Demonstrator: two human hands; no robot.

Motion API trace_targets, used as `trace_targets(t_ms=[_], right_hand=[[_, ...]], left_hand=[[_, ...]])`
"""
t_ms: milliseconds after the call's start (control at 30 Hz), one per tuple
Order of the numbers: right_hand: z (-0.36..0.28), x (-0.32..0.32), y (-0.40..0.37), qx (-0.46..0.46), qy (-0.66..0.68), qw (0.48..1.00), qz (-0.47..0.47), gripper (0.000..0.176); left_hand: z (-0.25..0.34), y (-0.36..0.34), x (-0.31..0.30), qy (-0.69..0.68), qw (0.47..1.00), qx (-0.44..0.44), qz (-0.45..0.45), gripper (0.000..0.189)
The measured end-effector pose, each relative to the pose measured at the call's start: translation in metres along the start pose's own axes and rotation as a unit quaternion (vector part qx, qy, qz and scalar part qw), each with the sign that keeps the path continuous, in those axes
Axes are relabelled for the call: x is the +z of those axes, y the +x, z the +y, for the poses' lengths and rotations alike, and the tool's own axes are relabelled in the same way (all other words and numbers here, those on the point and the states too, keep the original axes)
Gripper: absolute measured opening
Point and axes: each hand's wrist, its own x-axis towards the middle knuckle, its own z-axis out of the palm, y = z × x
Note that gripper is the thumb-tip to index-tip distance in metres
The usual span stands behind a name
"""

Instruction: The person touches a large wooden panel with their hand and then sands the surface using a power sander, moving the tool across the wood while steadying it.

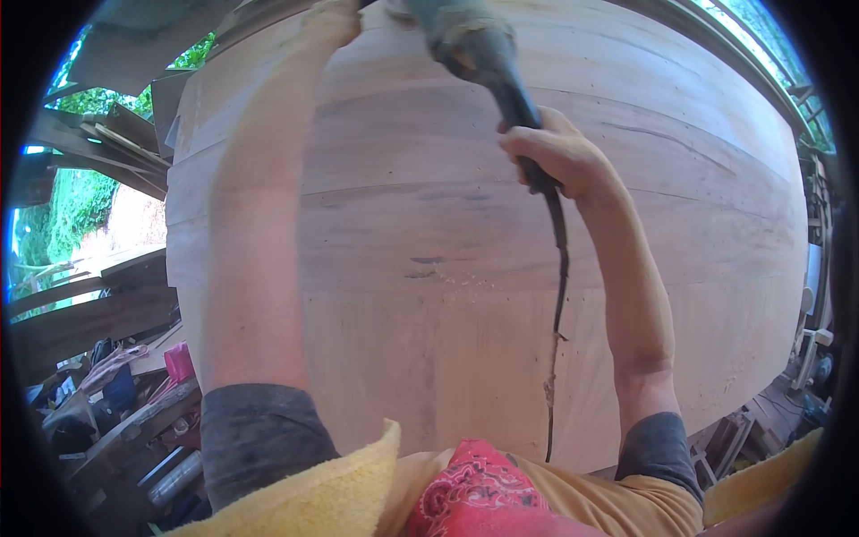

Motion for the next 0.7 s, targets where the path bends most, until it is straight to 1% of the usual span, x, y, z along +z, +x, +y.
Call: trace_targets(t_ms=[67, 100, 133, 200, 267, 300, 400, 500, 567, 700], right_hand=[[-0.010, 0.027, 0.025, -0.005, -0.012, 0.999, -0.036, 0.034], [-0.017, 0.041, 0.035, -0.007, -0.018, 0.998, -0.057, 0.034], [-0.028, 0.055, 0.042, -0.017, -0.018, 0.997, -0.077, 0.034], [-0.034, 0.072, 0.054, -0.029, -0.008, 0.994, -0.107, 0.033], [-0.033, 0.074, 0.059, -0.034, 0.005, 0.992, -0.124, 0.033], [-0.030, 0.070, 0.058, -0.044, 0.017, 0.992, -0.120, 0.035], [-0.026, 0.042, 0.044, -0.024, -0.008, 0.997, -0.075, 0.033], [-0.010, 0.002, 0.023, -0.014, -0.009, 1.000, 0.007, 0.034], [0.001, -0.032, 0.007, -0.025, 0.017, 0.999, 0.031, 0.036], [0.017, -0.094, -0.038, -0.017, 0.062, 0.995, 0.079, 0.041]], left_hand=[[-0.026, -0.040, -0.048, 0.005, 0.995, -0.066, -0.081, 0.053], [-0.079, -0.016, 0.004, 0.013, 0.999, -0.037, -0.020, 0.049], [-0.116, 0.001, 0.046, 0.020, 0.999, -0.006, 0.040, 0.045], [-0.127, -0.031, 0.005, 0.062, 0.994, -0.072, -0.062, 0.048], [-0.146, -0.025, 0.024, 0.067, 0.994, -0.069, -0.054, 0.047], [-0.140, -0.025, 0.022, 0.068, 0.994, -0.065, -0.049, 0.046], [-0.095, -0.006, 0.016, 0.027, 0.998, -0.047, -0.030, 0.044], [0.012, -0.011, -0.044, 0.021, 0.994, -0.074, -0.082, 0.052], [0.053, 0.009, -0.034, -0.018, 0.999, -0.009, -0.027, 0.048], [0.159, 0.030, -0.049, -0.049, 0.997, 0.062, -0.010, 0.043]])
